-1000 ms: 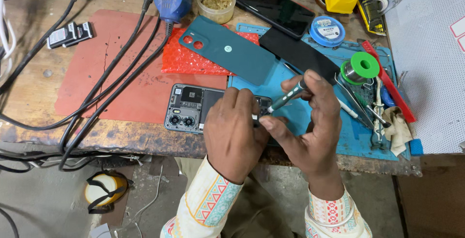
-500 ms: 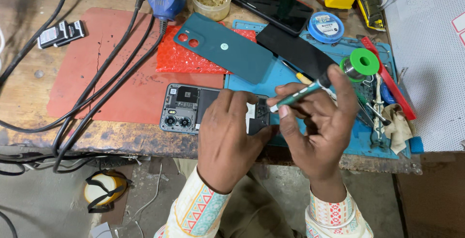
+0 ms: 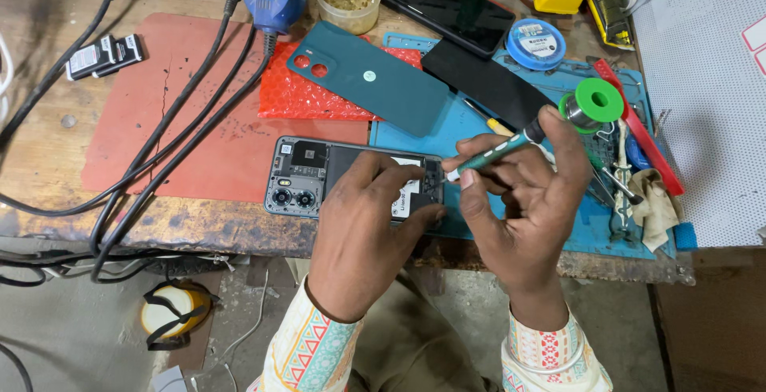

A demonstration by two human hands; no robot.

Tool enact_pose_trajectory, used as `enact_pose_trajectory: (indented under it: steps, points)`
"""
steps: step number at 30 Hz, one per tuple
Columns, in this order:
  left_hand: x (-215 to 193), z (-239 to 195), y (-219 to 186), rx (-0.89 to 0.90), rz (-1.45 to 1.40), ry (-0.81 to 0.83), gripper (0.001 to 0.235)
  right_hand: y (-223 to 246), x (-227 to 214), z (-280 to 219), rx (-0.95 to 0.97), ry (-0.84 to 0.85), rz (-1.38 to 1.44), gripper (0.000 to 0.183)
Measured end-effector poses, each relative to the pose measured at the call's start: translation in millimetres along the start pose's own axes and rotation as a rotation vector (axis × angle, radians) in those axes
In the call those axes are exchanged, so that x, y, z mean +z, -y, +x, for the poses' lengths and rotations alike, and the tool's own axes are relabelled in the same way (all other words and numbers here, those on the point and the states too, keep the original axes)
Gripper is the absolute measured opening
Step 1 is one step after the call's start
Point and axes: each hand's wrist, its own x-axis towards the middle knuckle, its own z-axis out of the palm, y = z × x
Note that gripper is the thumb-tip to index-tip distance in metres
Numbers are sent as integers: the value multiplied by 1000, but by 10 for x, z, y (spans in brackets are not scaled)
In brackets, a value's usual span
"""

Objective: The person removes the back cover of a teal smartphone and uses a screwdriver to unscrew multiple screws from the internal frame. The person then uses a spudger to disconnect ribbon cables and remove internal components.

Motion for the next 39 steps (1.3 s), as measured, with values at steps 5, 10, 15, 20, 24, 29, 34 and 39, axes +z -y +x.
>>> enact_pose_trajectory:
  steps: [5, 10, 15, 20, 24, 29, 34, 39]
  points:
    - [37, 11, 2, -33, 13, 6, 35, 9, -20, -9, -11, -5, -27, 72]
    - [56, 9, 5, 5, 29, -16, 29, 30, -11, -19, -4, -22, -11, 71]
    - [42, 10, 22, 24, 10, -12, 30, 19, -10, 9, -16, 8, -26, 71]
    - [19, -2, 31, 40, -1, -6, 32, 23, 6, -1, -13, -13, -16, 71]
    - [12, 24, 2, 13, -8, 11, 31, 26, 5, 27, -15, -6, -16, 70]
    - [-13, 40, -13, 68, 86, 32, 21, 63, -7, 3, -13, -54, -33, 70]
    - [-3, 155, -82, 254, 426, 273, 6, 108, 3, -19, 37, -199, -44, 74]
    - [79, 436, -126, 361, 517, 383, 1, 105, -36, -36, 25, -264, 8, 74]
